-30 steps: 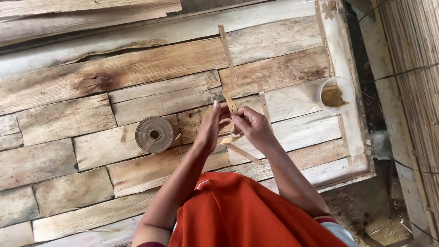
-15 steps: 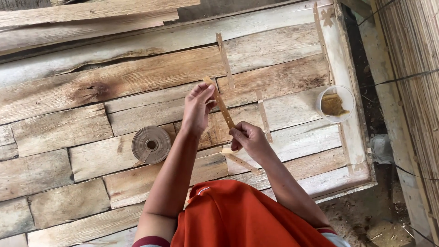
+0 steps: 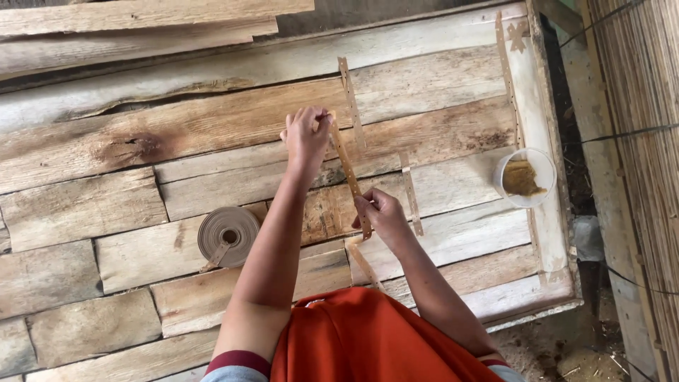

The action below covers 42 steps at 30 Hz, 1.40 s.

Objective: The person repeatedly applies a brown paste from a small container onto thin wooden strips using a brush, then presses the strips onto a wooden surface. The process is repeated several times across different sections of the surface.

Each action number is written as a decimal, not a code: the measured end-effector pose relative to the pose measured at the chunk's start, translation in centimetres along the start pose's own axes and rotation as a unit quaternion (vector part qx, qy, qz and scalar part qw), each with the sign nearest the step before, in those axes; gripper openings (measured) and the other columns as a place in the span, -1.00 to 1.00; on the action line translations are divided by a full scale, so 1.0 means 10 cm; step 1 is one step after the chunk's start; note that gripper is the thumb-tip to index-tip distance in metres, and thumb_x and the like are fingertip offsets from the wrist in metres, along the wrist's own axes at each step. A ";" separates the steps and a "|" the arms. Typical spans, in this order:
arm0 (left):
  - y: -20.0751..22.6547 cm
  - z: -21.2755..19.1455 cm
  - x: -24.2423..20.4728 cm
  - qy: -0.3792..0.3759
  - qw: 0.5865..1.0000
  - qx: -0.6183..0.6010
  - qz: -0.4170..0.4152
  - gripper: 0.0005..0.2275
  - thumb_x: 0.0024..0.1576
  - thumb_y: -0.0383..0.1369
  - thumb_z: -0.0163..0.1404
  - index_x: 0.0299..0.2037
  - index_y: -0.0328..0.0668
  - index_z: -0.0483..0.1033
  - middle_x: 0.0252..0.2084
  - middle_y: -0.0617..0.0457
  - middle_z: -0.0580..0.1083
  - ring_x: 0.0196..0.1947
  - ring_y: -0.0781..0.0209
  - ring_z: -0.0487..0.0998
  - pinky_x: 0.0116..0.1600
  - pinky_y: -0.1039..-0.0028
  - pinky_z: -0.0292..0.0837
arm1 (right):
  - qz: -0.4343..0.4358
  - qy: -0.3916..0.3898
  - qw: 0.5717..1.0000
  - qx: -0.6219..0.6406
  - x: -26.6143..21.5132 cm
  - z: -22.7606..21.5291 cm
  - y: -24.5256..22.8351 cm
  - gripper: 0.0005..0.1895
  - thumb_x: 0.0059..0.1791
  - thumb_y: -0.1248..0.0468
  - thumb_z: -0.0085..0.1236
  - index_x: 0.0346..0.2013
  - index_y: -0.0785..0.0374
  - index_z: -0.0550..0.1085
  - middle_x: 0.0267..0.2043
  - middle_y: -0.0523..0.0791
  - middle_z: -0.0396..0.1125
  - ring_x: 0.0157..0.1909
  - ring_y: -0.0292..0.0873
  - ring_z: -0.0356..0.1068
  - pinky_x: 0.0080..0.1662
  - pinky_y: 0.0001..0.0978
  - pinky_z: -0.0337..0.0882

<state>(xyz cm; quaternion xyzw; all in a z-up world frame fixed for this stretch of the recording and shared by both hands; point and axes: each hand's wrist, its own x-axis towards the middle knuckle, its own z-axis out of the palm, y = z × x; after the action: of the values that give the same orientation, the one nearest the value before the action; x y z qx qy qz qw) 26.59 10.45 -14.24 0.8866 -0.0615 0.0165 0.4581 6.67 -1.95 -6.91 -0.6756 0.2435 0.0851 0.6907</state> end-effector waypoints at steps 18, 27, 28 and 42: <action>-0.32 0.37 -0.02 0.040 0.986 0.149 0.058 -0.86 0.11 -0.12 0.12 -0.22 0.24 0.47 -0.18 0.25 0.27 -0.01 0.10 0.26 0.07 0.19 0.09 | 0.076 0.021 0.994 -0.074 0.28 0.12 0.27 -0.86 0.02 0.17 0.25 -0.32 0.16 0.56 -0.60 -0.11 0.45 -0.55 -0.33 0.39 -0.50 -0.58 0.35; -0.31 0.40 -0.02 0.033 0.986 0.160 0.046 -0.83 0.10 -0.10 0.08 -0.19 0.28 0.39 -0.17 0.24 0.26 0.02 0.07 0.26 0.09 0.18 0.08 | 0.105 0.037 0.987 -0.119 0.28 0.20 0.17 -0.85 -0.01 0.13 0.26 -0.36 0.12 0.56 -0.65 -0.16 0.41 -0.58 -0.31 0.34 -0.53 -0.54 0.34; -0.30 0.39 -0.02 0.036 0.985 0.159 0.048 -0.83 0.10 -0.10 0.08 -0.19 0.28 0.39 -0.17 0.24 0.26 0.02 0.07 0.26 0.09 0.18 0.08 | 0.102 0.037 0.987 -0.119 0.29 0.21 0.19 -0.85 -0.01 0.13 0.26 -0.36 0.12 0.56 -0.65 -0.16 0.41 -0.58 -0.31 0.34 -0.53 -0.54 0.34; 0.00 0.00 -0.25 0.023 0.969 0.147 0.199 -0.76 0.21 -0.25 0.02 0.08 0.22 0.60 0.22 0.29 0.52 0.47 -0.03 0.16 0.30 0.00 -0.07 | 0.093 0.050 0.991 -0.087 0.48 0.02 0.75 -0.73 0.05 0.13 0.23 -0.33 0.31 0.58 -0.55 0.12 0.46 -0.52 -0.01 0.54 -0.50 -0.19 0.59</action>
<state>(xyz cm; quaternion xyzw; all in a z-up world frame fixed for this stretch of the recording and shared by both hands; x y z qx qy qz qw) 24.09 10.71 -14.42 0.9137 -0.2230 0.1368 0.3111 7.55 -2.21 -15.80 -0.7107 0.3313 0.1359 0.6056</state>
